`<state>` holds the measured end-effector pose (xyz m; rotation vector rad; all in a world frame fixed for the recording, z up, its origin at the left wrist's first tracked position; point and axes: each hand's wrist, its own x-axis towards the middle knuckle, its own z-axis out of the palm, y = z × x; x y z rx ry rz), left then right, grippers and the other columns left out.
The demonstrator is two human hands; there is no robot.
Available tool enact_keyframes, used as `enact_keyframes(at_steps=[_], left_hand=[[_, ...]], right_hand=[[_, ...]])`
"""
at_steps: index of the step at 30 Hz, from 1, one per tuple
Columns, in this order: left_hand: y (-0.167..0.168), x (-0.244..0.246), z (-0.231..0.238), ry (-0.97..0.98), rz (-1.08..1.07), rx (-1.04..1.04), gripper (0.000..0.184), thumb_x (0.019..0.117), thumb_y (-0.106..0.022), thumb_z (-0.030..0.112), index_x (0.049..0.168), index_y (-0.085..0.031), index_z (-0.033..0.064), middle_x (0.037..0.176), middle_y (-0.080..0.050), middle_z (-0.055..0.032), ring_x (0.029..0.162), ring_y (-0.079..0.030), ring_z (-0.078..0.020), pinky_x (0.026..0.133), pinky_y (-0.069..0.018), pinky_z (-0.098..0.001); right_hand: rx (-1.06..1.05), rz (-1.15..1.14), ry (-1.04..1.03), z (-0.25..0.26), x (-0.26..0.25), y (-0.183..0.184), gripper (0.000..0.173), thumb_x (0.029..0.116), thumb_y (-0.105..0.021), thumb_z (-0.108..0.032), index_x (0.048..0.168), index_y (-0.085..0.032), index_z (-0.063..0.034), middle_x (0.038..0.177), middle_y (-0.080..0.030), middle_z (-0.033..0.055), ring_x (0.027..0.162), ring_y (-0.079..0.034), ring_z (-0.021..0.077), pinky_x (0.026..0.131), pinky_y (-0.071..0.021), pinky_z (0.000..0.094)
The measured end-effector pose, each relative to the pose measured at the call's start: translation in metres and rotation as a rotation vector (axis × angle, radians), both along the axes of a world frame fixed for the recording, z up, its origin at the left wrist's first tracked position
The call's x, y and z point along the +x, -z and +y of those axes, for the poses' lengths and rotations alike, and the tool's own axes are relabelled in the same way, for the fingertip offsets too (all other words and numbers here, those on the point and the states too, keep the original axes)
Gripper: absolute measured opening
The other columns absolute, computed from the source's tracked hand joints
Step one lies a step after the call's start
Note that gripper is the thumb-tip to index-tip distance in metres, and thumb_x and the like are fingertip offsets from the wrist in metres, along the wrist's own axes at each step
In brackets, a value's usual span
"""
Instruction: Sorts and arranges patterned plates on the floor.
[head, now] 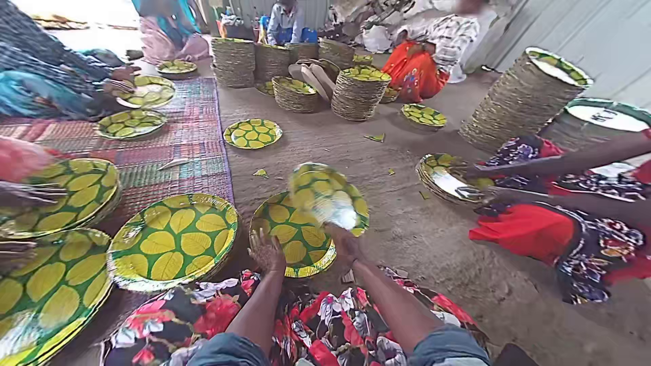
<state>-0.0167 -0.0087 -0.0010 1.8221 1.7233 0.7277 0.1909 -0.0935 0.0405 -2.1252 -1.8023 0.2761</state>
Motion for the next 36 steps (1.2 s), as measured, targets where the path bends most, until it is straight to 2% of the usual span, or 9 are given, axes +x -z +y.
enact_keyframes(at_steps=[5,9,12,19,25,28,30,32,36], left_hand=[[0.001,-0.021,0.013,-0.438,-0.401,-0.346,0.059,0.1104,-0.047,0.031,0.154,-0.034,-0.0079,0.152,-0.044,-0.0341,0.144,-0.043,-0.0433,0.118,-0.0360,-0.0525],[0.007,-0.024,0.011,-0.315,-0.520,-0.562,0.050,0.1005,-0.067,0.021,0.138,-0.053,-0.0097,0.139,-0.056,-0.0331,0.133,-0.053,-0.0424,0.110,-0.0425,-0.0557],[-0.008,-0.012,-0.001,-0.098,-0.643,-0.632,0.050,0.1007,-0.066,0.018,0.141,-0.051,-0.0070,0.139,-0.056,-0.0306,0.129,-0.055,-0.0401,0.108,-0.0441,-0.0558],[-0.125,-0.042,-0.006,0.067,-0.733,-0.283,0.054,0.1049,-0.056,0.011,0.152,-0.037,-0.0069,0.147,-0.051,-0.0303,0.138,-0.051,-0.0366,0.116,-0.0393,-0.0494],[-0.219,-0.186,0.032,-0.052,-0.527,-0.023,0.047,0.1053,-0.058,0.015,0.146,-0.045,-0.0057,0.124,-0.064,-0.0252,0.104,-0.066,-0.0270,0.090,-0.0533,-0.0428],[-0.177,-0.260,0.051,-0.179,-0.351,0.043,0.060,0.1034,-0.061,0.023,0.151,-0.037,-0.0051,0.143,-0.053,-0.0269,0.127,-0.057,-0.0294,0.106,-0.0469,-0.0443],[-0.119,-0.302,0.057,-0.232,0.003,-0.016,0.095,0.0982,-0.066,0.037,0.162,-0.009,-0.0066,0.167,-0.018,-0.0298,0.157,-0.021,-0.0390,0.125,-0.0210,-0.0554],[-0.059,-0.323,0.055,-0.257,0.239,-0.227,0.102,0.0996,-0.062,0.049,0.164,0.002,0.0021,0.171,0.001,-0.0276,0.158,0.000,-0.0456,0.123,-0.0107,-0.0695],[-0.028,-0.323,0.063,-0.277,0.267,-0.289,0.088,0.1044,-0.056,0.044,0.166,-0.004,0.0111,0.173,0.001,-0.0209,0.160,-0.001,-0.0413,0.123,-0.0131,-0.0673]], right_hand=[[-0.557,0.032,-0.386,0.001,-0.023,0.020,0.042,0.1030,-0.050,-0.004,0.143,-0.062,-0.0103,0.164,-0.042,0.0068,0.157,-0.028,0.0278,0.124,-0.0189,0.0610],[-0.421,0.023,0.148,-0.012,-0.003,0.010,0.056,0.0989,-0.059,-0.011,0.153,-0.048,-0.0035,0.167,-0.028,0.0245,0.154,-0.028,0.0433,0.122,-0.0263,0.0625],[-0.383,0.208,0.484,-0.018,0.016,0.009,0.074,0.1005,-0.066,-0.025,0.158,-0.030,0.0050,0.157,-0.041,0.0312,0.144,-0.045,0.0443,0.117,-0.0389,0.0570],[0.063,0.551,0.521,0.004,-0.004,-0.043,0.069,0.0989,-0.063,-0.006,0.159,-0.030,0.0039,0.152,-0.044,0.0347,0.140,-0.047,0.0478,0.115,-0.0379,0.0599],[0.260,0.695,0.215,0.083,-0.135,-0.124,0.069,0.0994,-0.062,-0.007,0.159,-0.029,0.0039,0.150,-0.046,0.0337,0.138,-0.051,0.0406,0.113,-0.0438,0.0496],[0.109,0.575,0.101,0.117,-0.198,-0.113,0.070,0.1006,-0.062,-0.011,0.159,-0.027,0.0069,0.152,-0.045,0.0348,0.141,-0.047,0.0437,0.118,-0.0383,0.0494],[-0.145,0.386,0.039,0.132,-0.230,-0.078,0.072,0.1038,-0.058,-0.017,0.162,-0.020,0.0044,0.157,-0.040,0.0330,0.141,-0.048,0.0445,0.117,-0.0396,0.0520],[-0.415,0.235,0.011,0.136,-0.251,-0.031,0.069,0.1097,-0.047,-0.030,0.165,-0.015,-0.0041,0.155,-0.044,0.0286,0.137,-0.053,0.0430,0.112,-0.0431,0.0575],[-0.517,0.131,0.010,0.144,-0.260,-0.017,0.067,0.1126,-0.032,-0.037,0.168,-0.003,-0.0134,0.144,-0.058,0.0247,0.132,-0.058,0.0417,0.108,-0.0447,0.0591]])
